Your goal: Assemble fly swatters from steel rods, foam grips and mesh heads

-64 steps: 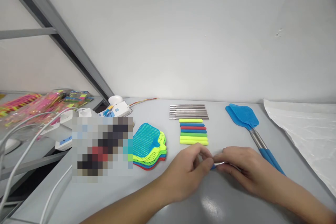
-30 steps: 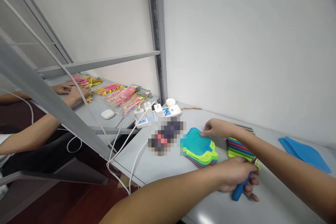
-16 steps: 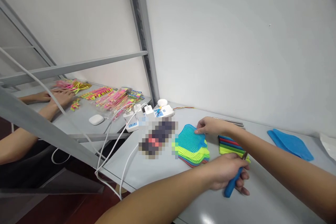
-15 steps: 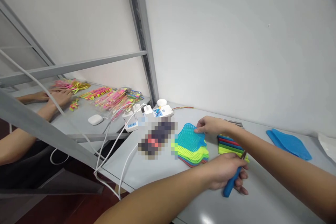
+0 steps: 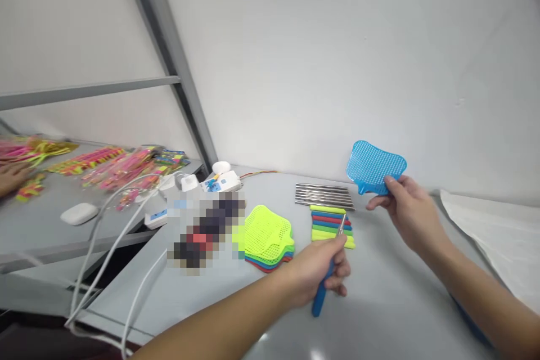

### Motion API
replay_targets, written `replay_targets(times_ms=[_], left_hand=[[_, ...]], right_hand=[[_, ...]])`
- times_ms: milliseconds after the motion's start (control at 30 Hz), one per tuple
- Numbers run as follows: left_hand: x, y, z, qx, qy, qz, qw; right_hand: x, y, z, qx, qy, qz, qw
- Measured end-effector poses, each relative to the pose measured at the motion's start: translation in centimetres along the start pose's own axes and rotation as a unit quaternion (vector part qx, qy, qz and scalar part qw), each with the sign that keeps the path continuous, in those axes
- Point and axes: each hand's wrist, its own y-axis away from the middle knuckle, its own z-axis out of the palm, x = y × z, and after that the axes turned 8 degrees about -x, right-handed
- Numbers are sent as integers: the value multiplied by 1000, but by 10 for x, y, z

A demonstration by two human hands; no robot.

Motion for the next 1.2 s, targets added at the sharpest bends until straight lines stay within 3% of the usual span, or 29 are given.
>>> replay_targets(times_ms=[133, 233, 400, 600, 867, 1067, 1200], left_hand=[[2, 2, 2, -18, -30, 6, 999], [5, 2, 4, -25, -47, -1, 999], [10, 2, 7, -24, -63, -19, 998], [13, 3, 8, -17, -85, -42, 995], [11, 6, 5, -54, -45, -38, 997], [5, 6, 5, -97, -18, -28, 995], [3, 6, 7, -124, -10, -53, 991]], right_hand=[[26, 27, -2, 23, -20, 25, 999], [32, 40, 6, 39, -36, 50, 997], [25, 49, 12, 16, -63, 38, 997], [24, 49, 9, -5, -16, 1, 1000], [18, 48, 5, -63, 27, 12, 998], [13, 46, 0, -130, -39, 32, 990], [9, 49, 4, -109, -28, 22, 993]])
